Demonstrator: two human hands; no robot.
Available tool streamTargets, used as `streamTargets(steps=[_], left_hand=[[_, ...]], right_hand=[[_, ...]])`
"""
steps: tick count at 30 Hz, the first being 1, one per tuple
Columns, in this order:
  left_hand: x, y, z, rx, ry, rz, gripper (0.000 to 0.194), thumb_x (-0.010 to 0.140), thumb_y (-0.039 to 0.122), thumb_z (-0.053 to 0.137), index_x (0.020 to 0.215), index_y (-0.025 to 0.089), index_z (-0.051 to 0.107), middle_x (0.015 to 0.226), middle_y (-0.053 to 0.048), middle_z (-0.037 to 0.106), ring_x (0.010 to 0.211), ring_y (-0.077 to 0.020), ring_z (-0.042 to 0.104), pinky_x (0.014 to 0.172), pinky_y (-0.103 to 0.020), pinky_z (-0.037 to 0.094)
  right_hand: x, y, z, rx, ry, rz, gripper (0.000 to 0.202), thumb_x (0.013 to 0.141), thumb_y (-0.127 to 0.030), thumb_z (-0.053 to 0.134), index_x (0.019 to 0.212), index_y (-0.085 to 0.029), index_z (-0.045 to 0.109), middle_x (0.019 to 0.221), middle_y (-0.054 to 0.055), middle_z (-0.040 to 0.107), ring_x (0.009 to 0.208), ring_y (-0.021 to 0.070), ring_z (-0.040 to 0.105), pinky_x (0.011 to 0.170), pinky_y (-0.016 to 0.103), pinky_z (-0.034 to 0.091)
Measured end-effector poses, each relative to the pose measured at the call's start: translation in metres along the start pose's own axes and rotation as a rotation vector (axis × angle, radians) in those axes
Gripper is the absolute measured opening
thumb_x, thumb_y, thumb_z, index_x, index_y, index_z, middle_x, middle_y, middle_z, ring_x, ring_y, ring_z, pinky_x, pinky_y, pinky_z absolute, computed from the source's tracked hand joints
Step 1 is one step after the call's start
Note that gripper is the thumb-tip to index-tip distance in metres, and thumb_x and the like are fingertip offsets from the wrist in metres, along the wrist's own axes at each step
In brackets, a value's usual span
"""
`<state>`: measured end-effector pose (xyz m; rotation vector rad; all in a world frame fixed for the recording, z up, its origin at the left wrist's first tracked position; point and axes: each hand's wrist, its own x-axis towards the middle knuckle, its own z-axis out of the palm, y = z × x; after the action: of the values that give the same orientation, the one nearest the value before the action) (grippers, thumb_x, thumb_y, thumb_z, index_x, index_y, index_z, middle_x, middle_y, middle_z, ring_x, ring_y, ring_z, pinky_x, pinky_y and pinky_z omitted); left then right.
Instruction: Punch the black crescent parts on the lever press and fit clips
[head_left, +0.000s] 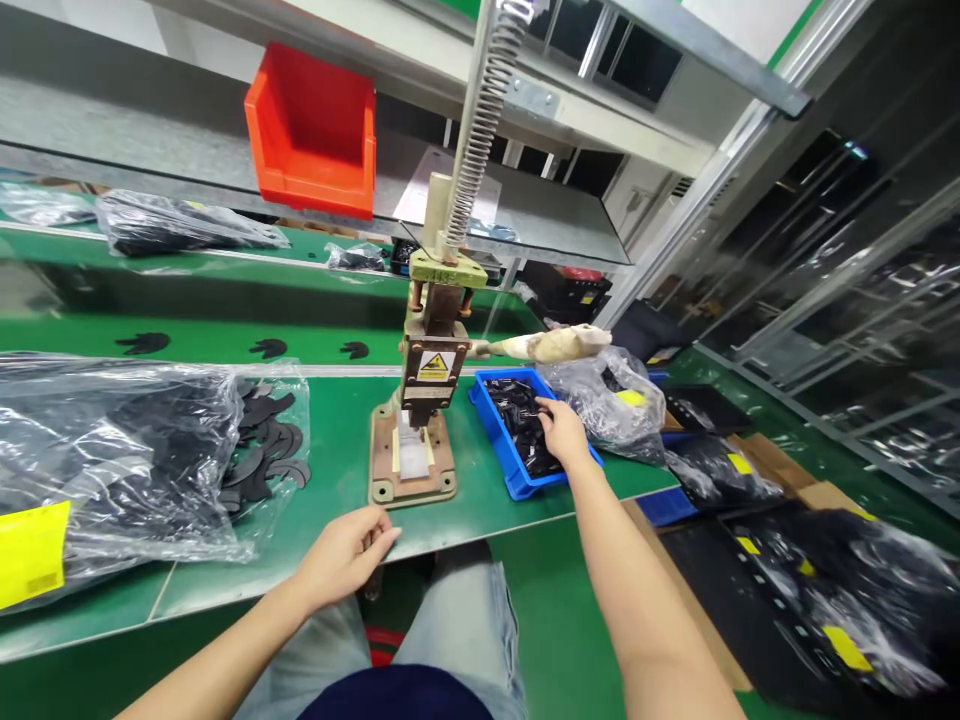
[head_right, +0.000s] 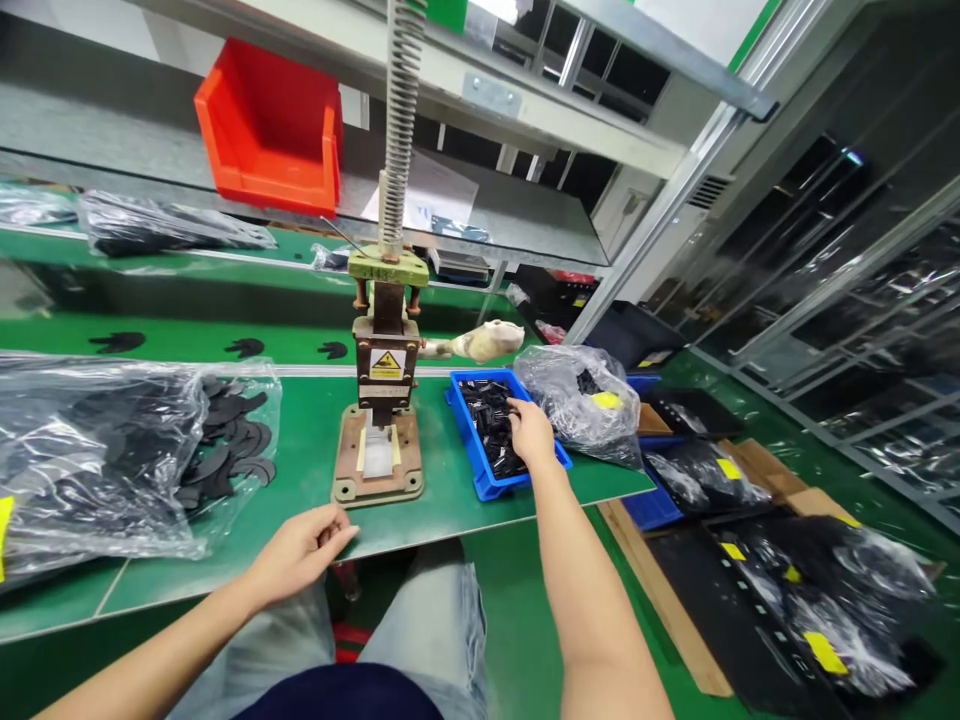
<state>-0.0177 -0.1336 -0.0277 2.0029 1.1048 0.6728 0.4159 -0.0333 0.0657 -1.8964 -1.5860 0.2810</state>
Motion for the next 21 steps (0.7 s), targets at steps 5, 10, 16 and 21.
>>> streamTargets(steps=[5, 10, 16, 21], left_hand=[[-0.002, 0.005, -0.003, -0.148, 0.061, -0.042, 0.034, 0.102, 0.048, 0.054, 0.084, 0.02, 0.062, 0.073, 0.001, 0.061, 0.067, -0.0149, 0.056, 0.066, -0.026, 0.046], [0.001, 0.036, -0.012, -0.242, 0.127, 0.011, 0.028, 0.101, 0.044, 0.058, 0.088, 0.02, 0.063, 0.076, 0.0, 0.062, 0.069, -0.0138, 0.057, 0.067, -0.026, 0.049], [0.009, 0.063, -0.014, -0.271, 0.171, 0.12, 0.025, 0.097, 0.039, 0.066, 0.113, 0.02, 0.065, 0.092, -0.003, 0.068, 0.076, -0.014, 0.063, 0.07, -0.027, 0.052], [0.006, 0.066, -0.013, -0.286, 0.175, 0.189, 0.018, 0.098, 0.032, 0.066, 0.112, 0.02, 0.066, 0.087, -0.002, 0.069, 0.07, -0.0127, 0.062, 0.067, -0.026, 0.052]], right_hand=[[-0.037, -0.031, 0.013, 0.494, 0.144, 0.011, 0.043, 0.098, -0.051, 0.051, 0.128, -0.022, 0.062, 0.119, 0.011, 0.067, 0.101, 0.0212, 0.068, 0.102, 0.052, 0.057], [-0.116, -0.094, 0.066, 0.971, 0.002, 0.022, 0.027, 0.097, -0.05, 0.056, 0.114, -0.03, 0.057, 0.098, 0.001, 0.072, 0.099, 0.0206, 0.074, 0.099, 0.052, 0.061], [-0.181, -0.14, 0.109, 1.265, -0.19, 0.071, 0.019, 0.096, -0.046, 0.061, 0.106, -0.031, 0.054, 0.11, 0.002, 0.079, 0.118, 0.0237, 0.073, 0.115, 0.057, 0.051], [-0.199, -0.142, 0.118, 1.311, -0.291, 0.052, 0.018, 0.095, -0.043, 0.065, 0.104, -0.031, 0.055, 0.116, 0.003, 0.079, 0.131, 0.0248, 0.067, 0.12, 0.057, 0.047]])
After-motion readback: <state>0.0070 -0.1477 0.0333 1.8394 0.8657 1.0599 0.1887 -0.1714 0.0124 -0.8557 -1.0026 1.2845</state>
